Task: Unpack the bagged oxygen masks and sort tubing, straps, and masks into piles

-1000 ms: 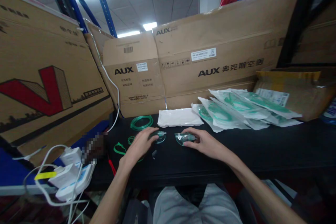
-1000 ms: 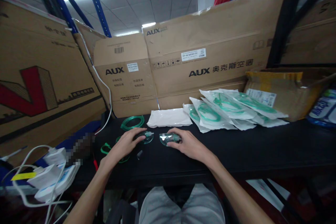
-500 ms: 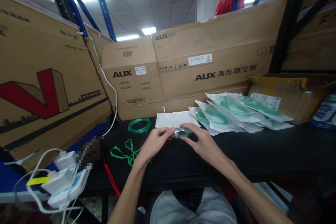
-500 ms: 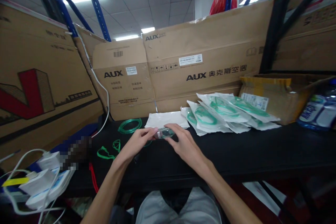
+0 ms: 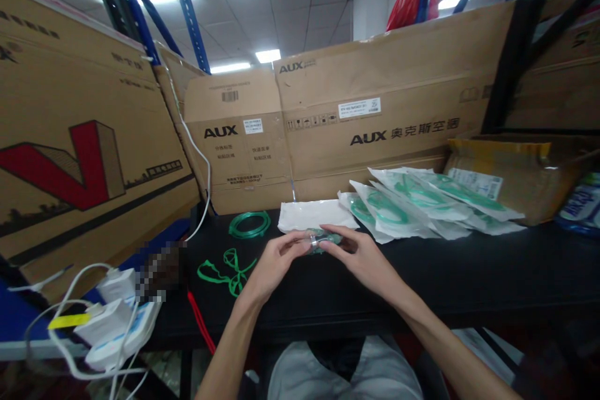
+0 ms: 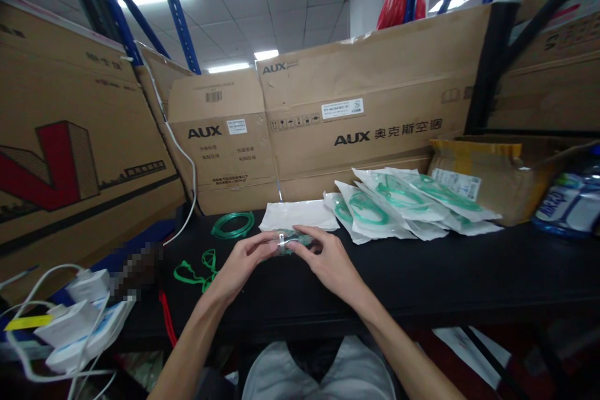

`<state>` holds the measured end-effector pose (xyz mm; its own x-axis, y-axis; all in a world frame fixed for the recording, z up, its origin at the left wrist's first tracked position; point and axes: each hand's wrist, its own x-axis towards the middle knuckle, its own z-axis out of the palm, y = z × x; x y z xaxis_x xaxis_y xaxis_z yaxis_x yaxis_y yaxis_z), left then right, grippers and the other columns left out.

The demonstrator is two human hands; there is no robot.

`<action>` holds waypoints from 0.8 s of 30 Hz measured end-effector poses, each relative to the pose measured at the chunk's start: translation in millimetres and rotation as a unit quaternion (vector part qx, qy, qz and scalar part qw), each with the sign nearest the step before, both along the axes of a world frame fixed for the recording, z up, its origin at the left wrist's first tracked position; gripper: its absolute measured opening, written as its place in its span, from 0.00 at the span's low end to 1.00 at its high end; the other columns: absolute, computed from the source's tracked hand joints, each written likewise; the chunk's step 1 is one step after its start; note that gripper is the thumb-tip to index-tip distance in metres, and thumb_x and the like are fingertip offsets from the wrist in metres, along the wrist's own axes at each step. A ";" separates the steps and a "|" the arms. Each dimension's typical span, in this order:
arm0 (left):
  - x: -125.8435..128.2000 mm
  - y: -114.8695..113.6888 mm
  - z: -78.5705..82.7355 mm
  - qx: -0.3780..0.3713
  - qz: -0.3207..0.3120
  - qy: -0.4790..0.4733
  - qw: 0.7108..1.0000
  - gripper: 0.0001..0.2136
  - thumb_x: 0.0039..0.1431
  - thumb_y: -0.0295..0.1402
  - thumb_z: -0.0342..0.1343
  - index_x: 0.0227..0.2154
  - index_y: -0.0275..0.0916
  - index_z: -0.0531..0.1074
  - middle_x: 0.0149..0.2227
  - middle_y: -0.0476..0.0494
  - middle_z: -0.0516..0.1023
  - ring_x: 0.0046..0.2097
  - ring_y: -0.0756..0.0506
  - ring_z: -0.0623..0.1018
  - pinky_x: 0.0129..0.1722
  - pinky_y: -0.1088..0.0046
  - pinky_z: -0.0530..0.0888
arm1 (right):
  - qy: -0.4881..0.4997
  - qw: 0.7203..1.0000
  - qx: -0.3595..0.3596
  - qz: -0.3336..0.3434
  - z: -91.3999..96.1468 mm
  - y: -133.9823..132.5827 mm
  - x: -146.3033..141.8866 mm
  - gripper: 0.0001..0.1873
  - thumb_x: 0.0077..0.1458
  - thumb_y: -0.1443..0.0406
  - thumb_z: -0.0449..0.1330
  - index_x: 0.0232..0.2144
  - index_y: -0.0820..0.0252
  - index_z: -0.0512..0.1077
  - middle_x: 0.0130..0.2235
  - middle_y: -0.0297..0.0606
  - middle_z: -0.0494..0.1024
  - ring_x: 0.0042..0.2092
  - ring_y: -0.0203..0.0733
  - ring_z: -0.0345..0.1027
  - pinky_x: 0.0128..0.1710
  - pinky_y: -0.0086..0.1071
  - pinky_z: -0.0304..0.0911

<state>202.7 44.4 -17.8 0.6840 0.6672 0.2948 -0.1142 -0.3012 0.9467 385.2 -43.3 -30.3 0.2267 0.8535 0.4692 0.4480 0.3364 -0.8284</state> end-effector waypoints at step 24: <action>9.4 -21.1 1.2 0.163 0.126 0.027 0.978 0.10 0.63 0.42 0.60 0.37 0.40 0.76 0.41 0.45 0.74 0.39 0.46 0.78 0.33 0.74 0.78 | 0.016 0.999 0.021 -0.041 1.7 -4.1 -9.0 0.16 0.61 0.59 0.61 0.48 0.58 0.81 0.50 0.43 0.84 0.52 0.54 0.77 0.53 0.44 0.70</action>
